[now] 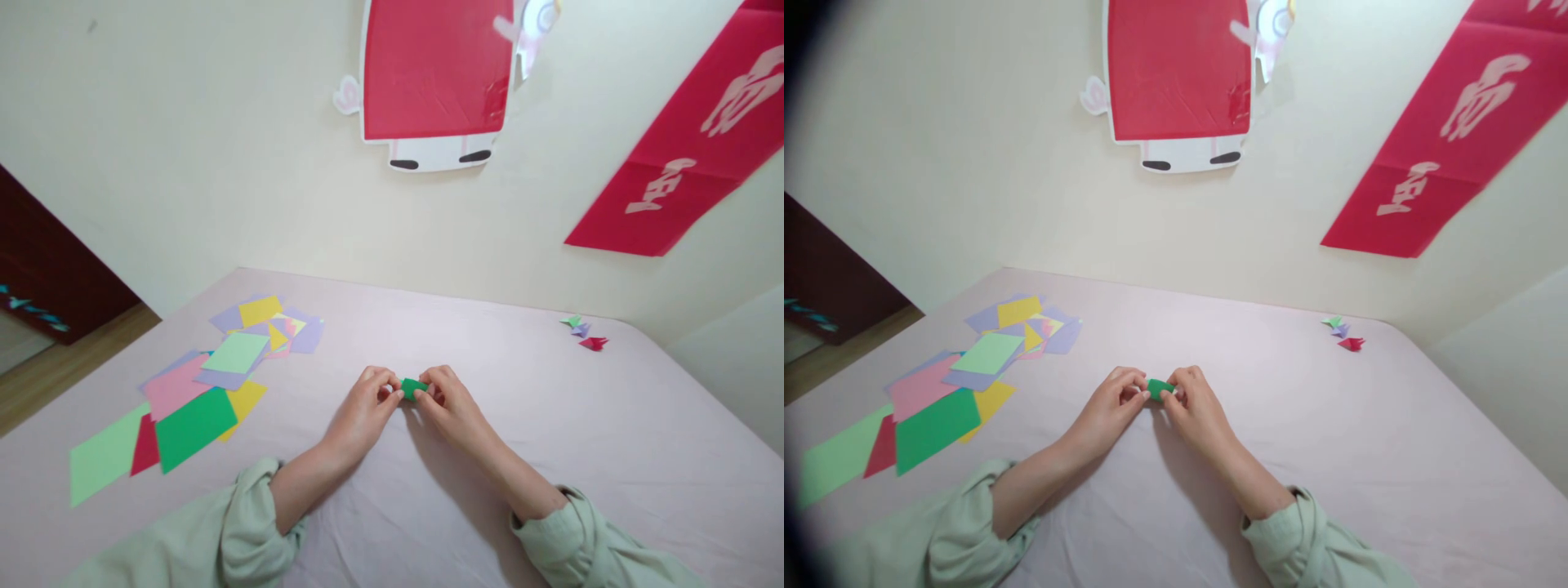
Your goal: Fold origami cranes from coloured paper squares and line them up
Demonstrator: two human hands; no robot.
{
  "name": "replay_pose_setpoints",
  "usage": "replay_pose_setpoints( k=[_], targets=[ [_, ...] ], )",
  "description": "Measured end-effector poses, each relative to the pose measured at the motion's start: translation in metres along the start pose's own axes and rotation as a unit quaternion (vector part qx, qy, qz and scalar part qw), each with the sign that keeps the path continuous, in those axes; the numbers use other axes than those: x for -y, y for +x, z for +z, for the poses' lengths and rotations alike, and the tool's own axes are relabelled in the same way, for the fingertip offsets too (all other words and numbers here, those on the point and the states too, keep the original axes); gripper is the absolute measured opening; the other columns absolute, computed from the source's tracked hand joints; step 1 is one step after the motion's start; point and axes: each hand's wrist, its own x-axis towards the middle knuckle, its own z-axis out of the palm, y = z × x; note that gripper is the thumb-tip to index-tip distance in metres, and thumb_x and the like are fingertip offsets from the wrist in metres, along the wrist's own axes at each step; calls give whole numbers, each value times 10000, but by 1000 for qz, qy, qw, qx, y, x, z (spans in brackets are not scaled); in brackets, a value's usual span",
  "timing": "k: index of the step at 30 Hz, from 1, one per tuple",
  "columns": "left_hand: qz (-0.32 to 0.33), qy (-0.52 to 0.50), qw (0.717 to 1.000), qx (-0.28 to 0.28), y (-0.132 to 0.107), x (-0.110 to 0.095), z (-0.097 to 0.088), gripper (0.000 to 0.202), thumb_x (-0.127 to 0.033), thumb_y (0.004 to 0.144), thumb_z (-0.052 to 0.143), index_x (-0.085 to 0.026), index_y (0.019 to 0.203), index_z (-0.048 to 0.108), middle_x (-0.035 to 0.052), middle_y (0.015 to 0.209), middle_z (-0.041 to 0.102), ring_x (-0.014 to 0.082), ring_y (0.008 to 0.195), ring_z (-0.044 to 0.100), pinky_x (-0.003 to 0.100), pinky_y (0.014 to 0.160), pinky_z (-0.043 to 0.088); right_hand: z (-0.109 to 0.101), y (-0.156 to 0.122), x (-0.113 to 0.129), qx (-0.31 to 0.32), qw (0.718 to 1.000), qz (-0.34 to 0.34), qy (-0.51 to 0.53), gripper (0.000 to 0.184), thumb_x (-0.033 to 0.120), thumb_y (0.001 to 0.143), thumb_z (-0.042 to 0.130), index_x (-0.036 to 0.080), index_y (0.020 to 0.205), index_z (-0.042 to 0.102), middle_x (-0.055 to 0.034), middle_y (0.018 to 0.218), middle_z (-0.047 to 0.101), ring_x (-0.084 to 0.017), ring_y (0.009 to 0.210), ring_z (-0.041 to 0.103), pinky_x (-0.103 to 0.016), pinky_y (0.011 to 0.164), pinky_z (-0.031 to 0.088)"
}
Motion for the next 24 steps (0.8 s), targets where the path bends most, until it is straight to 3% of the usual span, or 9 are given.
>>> replay_pose_setpoints(
  k=[6,10,12,17,24],
  targets=[
    [23,-52,998,-6,-4,-8,-4,75,-187,835,560,-185,774,604,49,1004,581,175,966,577,303,868,466,0,3,0,1,987,23,157,174,332,813,576,203,912,639,-76,1061,599,-168,792,570,-300,703,464],
    [40,-85,995,-12,-5,-16,-5,76,-207,834,564,-181,791,622,64,1078,569,182,1067,553,309,925,458,-4,4,8,34,975,30,216,205,382,838,565,187,798,611,-6,765,595,-151,699,534,-261,645,423],
    [20,-112,993,-23,-4,-17,-4,105,-256,842,564,-177,795,615,57,1014,588,176,1009,577,305,894,468,-5,3,11,23,977,26,212,219,386,845,564,184,763,586,20,677,546,-139,660,503,-245,615,399],
    [-98,-224,969,-40,2,-11,-1,218,-356,795,621,-180,892,537,0,828,600,139,761,606,268,717,486,-5,0,15,16,983,13,185,209,359,861,551,182,753,578,14,692,559,-137,667,510,-241,620,398],
    [-97,-198,975,-11,1,-12,-1,182,-326,751,644,-165,772,560,-42,663,551,93,636,528,208,625,427,-4,-2,18,19,988,5,156,203,334,874,527,179,750,572,12,699,548,-137,676,512,-242,633,398]
  ],
)
